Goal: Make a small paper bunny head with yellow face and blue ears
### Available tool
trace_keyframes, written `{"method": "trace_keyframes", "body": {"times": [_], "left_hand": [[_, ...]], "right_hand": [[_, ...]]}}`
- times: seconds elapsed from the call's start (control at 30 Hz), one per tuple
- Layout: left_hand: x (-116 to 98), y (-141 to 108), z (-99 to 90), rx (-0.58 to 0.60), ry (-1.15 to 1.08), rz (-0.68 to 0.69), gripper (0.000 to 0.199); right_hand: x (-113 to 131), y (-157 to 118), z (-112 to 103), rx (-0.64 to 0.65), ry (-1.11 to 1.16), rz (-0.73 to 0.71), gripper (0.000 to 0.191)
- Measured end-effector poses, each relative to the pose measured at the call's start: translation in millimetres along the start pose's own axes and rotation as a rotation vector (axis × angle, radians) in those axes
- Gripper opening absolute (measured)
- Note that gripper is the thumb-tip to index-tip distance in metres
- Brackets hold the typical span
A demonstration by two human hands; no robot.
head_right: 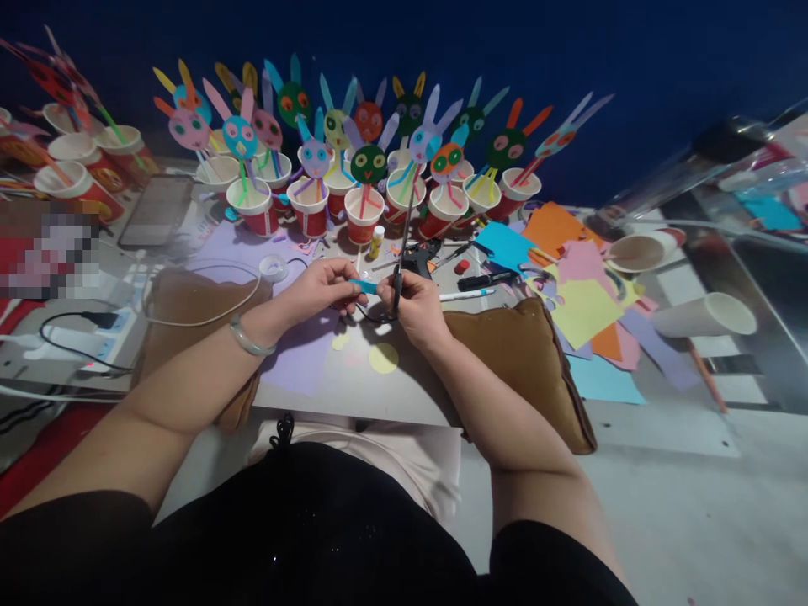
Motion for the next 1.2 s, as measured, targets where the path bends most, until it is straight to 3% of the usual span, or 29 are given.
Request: {"method": "trace_keyframes", "body": {"times": [0.47, 0.83, 1.0, 1.2], "left_hand": [[3.2, 0.0, 0.2, 0.082, -0.034, -0.018, 0.034], [3.6, 0.7, 1.3, 0.039, -0.05, 0.028, 0.027], [2.5, 2.1, 1.0, 0.029, 0.04, 0.085, 0.026], [3.4, 2.2, 0.7, 0.027, 0.093, 0.121, 0.02]], "right_hand": [[-5.9, -2.6, 4.5, 0.053, 0.063, 0.048, 0.031], [0.9, -2.7, 2.3, 0.029, 0.053, 0.046, 0.031], [-1.9, -0.9, 2.1, 0.046, 0.047, 0.069, 0.029], [-0.6, -3.6, 4.1, 0.072, -0.054, 0.006, 0.031]]}}
Point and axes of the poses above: each hand's wrist, its own y-axis towards the middle knuckle, its own z-axis out of the palm, x = y × z, the point moved 6 cm from there along y, towards the middle knuckle, and after that the axes turned 1 degree about x, right-handed, at the moved point
